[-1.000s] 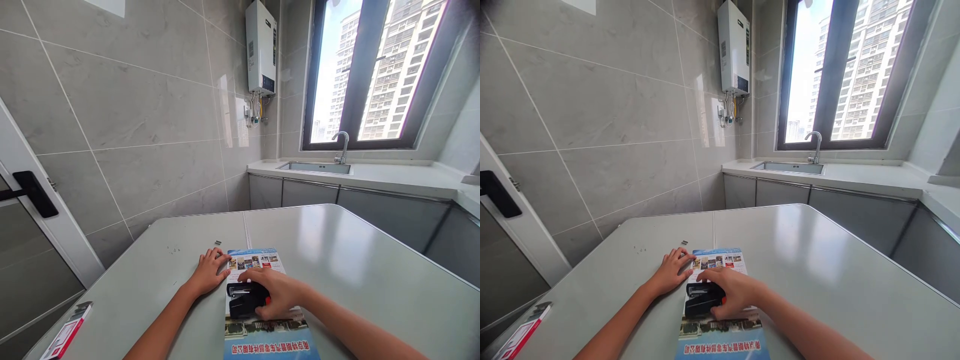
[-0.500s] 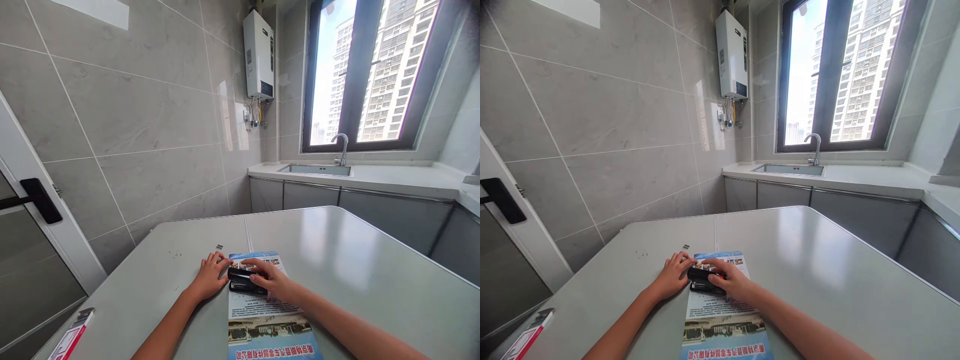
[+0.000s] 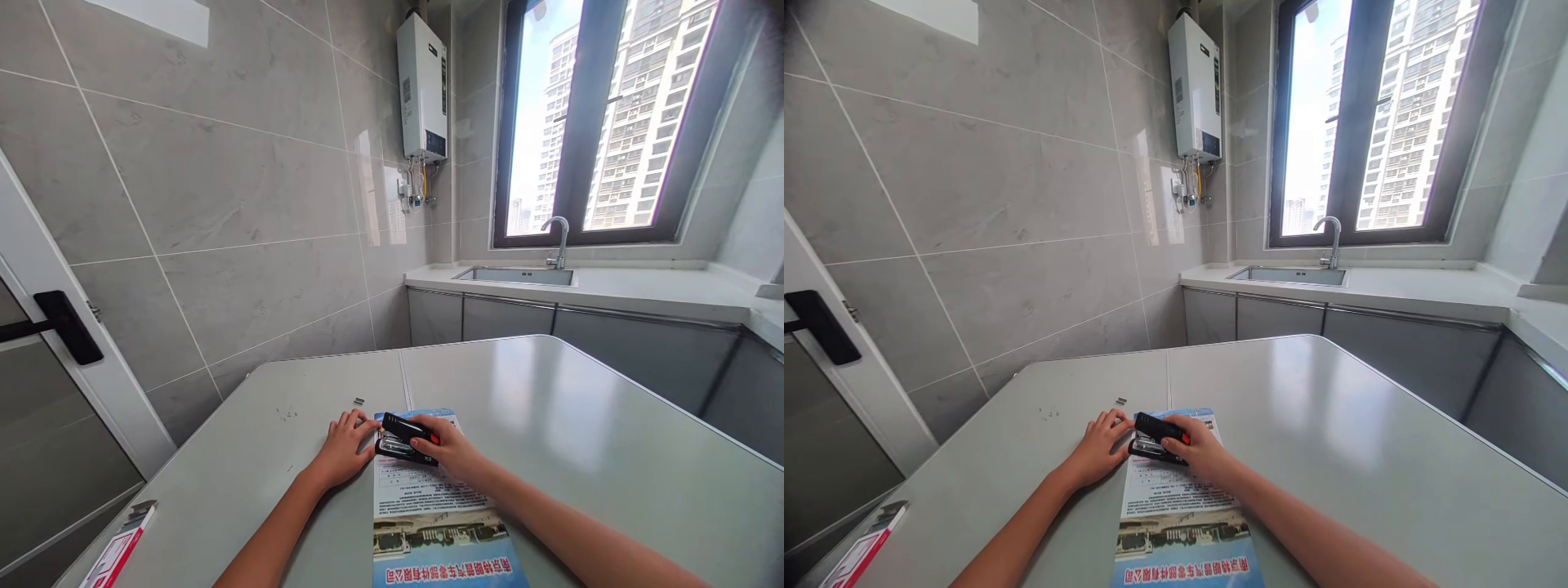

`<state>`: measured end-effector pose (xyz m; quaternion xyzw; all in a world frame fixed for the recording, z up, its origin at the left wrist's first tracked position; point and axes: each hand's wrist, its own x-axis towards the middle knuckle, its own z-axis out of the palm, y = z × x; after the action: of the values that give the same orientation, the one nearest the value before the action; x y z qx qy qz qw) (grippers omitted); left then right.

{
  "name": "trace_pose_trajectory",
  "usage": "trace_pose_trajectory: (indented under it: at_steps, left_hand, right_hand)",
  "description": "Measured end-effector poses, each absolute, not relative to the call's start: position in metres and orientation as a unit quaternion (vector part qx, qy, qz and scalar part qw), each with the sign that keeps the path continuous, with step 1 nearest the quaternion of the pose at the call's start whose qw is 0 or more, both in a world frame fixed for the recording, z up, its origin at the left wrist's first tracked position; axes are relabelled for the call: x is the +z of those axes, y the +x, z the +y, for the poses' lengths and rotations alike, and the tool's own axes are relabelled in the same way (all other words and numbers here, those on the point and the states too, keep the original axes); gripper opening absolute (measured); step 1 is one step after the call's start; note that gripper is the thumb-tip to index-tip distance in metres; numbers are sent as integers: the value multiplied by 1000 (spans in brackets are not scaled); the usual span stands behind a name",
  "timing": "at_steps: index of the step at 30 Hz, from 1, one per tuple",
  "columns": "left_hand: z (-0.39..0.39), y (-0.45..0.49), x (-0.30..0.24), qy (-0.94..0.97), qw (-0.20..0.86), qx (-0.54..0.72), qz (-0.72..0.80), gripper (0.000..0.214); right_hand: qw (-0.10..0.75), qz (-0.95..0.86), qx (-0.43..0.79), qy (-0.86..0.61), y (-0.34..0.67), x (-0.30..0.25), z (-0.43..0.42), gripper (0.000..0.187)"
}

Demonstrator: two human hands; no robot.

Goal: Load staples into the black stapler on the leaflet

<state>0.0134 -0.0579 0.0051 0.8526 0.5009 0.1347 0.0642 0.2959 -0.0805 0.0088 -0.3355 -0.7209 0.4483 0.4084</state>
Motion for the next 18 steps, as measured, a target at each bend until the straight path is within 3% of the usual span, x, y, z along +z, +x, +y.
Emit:
trace_pose_trajectory:
  at_steps: [7, 18]
  left_hand:
    - [-61, 14, 9, 854, 74, 144, 495, 40]
    - [-61, 14, 11, 855, 76, 134, 495, 39]
  right_hand:
    - [385, -746, 338, -425, 304, 2, -72, 40]
    - [347, -763, 344, -422, 308, 3, -69, 40]
